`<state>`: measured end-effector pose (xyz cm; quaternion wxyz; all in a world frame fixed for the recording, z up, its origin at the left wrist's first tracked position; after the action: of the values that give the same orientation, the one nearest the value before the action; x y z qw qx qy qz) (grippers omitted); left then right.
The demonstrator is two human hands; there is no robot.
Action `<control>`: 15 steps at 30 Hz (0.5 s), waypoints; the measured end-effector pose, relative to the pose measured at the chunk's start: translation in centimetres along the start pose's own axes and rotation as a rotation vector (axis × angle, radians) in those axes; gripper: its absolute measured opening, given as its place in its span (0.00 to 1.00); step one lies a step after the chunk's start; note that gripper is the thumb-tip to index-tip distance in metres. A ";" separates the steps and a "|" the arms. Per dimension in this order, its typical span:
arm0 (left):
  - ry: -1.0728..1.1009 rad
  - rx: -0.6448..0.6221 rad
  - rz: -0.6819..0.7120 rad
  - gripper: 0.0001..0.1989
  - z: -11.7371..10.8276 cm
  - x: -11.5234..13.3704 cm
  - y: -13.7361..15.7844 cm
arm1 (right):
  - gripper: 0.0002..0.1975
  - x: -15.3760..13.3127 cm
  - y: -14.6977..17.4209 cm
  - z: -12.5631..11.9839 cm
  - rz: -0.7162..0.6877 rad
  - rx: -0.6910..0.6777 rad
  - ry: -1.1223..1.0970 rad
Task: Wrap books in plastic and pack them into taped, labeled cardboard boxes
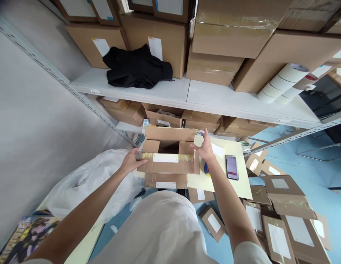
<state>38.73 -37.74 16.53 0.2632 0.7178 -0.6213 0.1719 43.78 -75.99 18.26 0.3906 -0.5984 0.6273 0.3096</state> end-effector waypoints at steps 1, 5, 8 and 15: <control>0.013 -0.017 -0.030 0.37 0.1 0.0 0.2 | 0.59 -0.1 -0.7 0.2 0.035 -0.017 -0.050; 0.055 -0.030 -0.096 0.37 0.5 0.5 1.0 | 0.50 0.2 -0.7 1.4 0.075 -0.115 -0.186; 0.069 -0.010 -0.096 0.37 0.8 0.9 1.6 | 0.35 1.1 1.7 1.6 -0.026 -0.102 -0.143; 0.223 -0.014 -0.051 0.38 1.3 0.5 2.0 | 0.22 2.4 6.0 2.1 -0.108 -0.143 0.264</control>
<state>36.73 -39.05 16.07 0.3400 0.7078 -0.5709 0.2399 38.08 -74.87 14.63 0.2773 -0.6930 0.6165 0.2506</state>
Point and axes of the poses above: each hand's wrist, its own y-axis away from the middle knuckle, its own z-axis out of the palm, x = y × z, the point moved 2 cm from there along -y, towards the middle knuckle, and after that the axes turned 2 degrees about z, right-handed, at the moved point
